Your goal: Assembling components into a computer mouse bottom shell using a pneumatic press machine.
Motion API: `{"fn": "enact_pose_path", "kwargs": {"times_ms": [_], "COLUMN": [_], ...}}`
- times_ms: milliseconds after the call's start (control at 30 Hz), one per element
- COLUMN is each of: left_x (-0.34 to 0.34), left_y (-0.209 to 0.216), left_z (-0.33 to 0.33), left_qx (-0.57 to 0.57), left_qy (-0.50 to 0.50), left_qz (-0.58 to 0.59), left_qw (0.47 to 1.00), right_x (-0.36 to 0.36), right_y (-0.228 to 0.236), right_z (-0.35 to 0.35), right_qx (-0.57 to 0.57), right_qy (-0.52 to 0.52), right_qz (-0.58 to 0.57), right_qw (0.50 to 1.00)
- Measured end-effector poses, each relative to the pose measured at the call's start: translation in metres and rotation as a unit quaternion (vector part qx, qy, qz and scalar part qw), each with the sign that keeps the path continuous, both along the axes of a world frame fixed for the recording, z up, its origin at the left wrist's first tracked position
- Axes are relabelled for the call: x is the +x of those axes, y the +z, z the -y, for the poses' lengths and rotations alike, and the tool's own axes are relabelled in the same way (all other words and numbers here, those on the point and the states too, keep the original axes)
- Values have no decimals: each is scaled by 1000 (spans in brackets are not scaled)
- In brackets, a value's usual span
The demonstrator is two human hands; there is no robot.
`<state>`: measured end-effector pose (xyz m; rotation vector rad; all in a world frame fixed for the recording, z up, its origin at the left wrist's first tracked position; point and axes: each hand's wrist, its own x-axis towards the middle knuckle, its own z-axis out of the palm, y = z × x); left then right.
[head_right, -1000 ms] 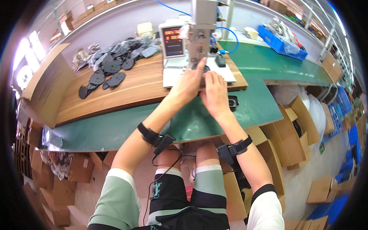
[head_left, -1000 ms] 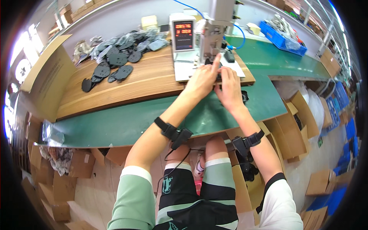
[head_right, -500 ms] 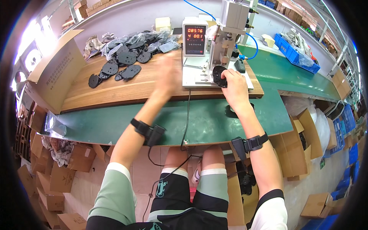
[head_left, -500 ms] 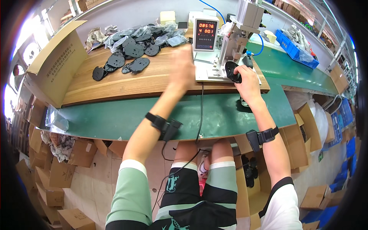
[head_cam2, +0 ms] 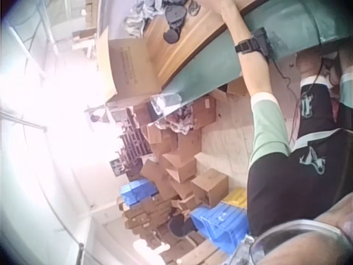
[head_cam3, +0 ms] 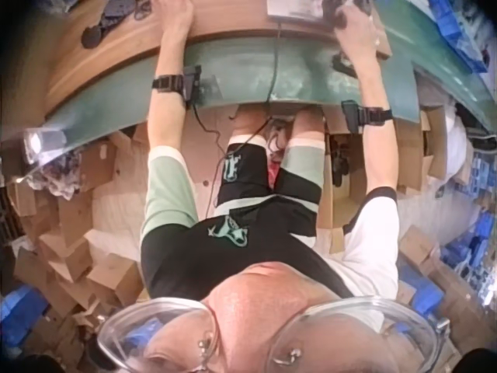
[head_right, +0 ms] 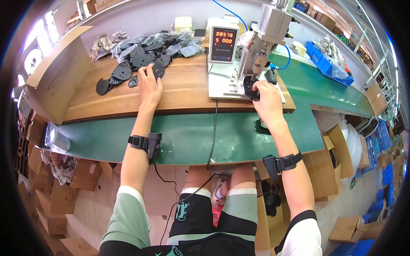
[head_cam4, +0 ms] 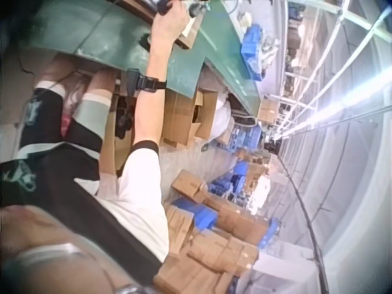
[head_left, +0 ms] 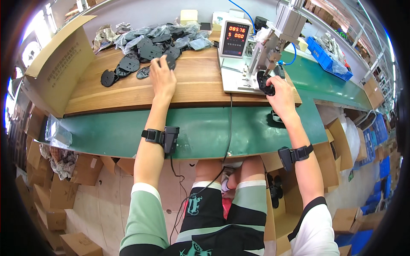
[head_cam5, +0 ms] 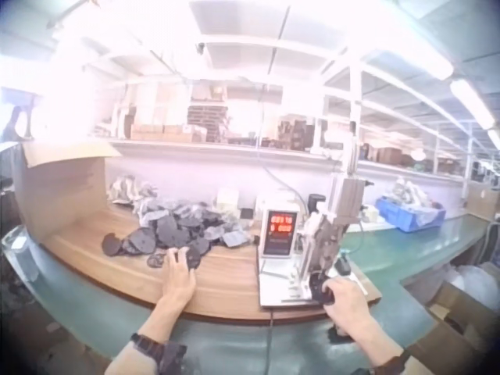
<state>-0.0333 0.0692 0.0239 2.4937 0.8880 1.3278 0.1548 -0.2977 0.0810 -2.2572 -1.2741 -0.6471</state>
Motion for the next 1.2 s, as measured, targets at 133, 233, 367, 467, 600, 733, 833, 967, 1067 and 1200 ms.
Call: {"fn": "enact_pose_path", "kwargs": {"times_ms": [133,233,367,467,600,733,833,967,1067,1200], "left_x": [12,20,24,24,29,25,14,19,32,59], "left_y": [12,12,5,-2,-1,10,27,29,35,32], "left_z": [41,61,66,61,69,76,89,115,155,197], "left_qx": [14,-31,-8,66,48,-29,-44,58,167,219], "left_qy": [-171,-251,-289,-293,-283,-318,-333,-403,-411,-420], "left_qz": [67,60,41,10,13,36,26,69,28,-33], "left_qw": [983,966,957,954,958,947,941,911,896,880], "right_x": [2,4,2,3,14,-24,-74,-148,-192,-218], "right_y": [-5,-2,-1,-1,17,31,3,-51,-89,-138], "right_z": [1,2,0,0,0,22,67,149,201,251], "right_qx": [19,11,7,-5,-28,100,179,146,117,124], "right_qy": [13,14,22,16,9,0,27,69,9,-90], "right_qz": [12,19,16,13,7,-17,18,62,-1,-81], "right_qw": [1000,1000,1000,1000,1000,995,983,985,993,985]}}
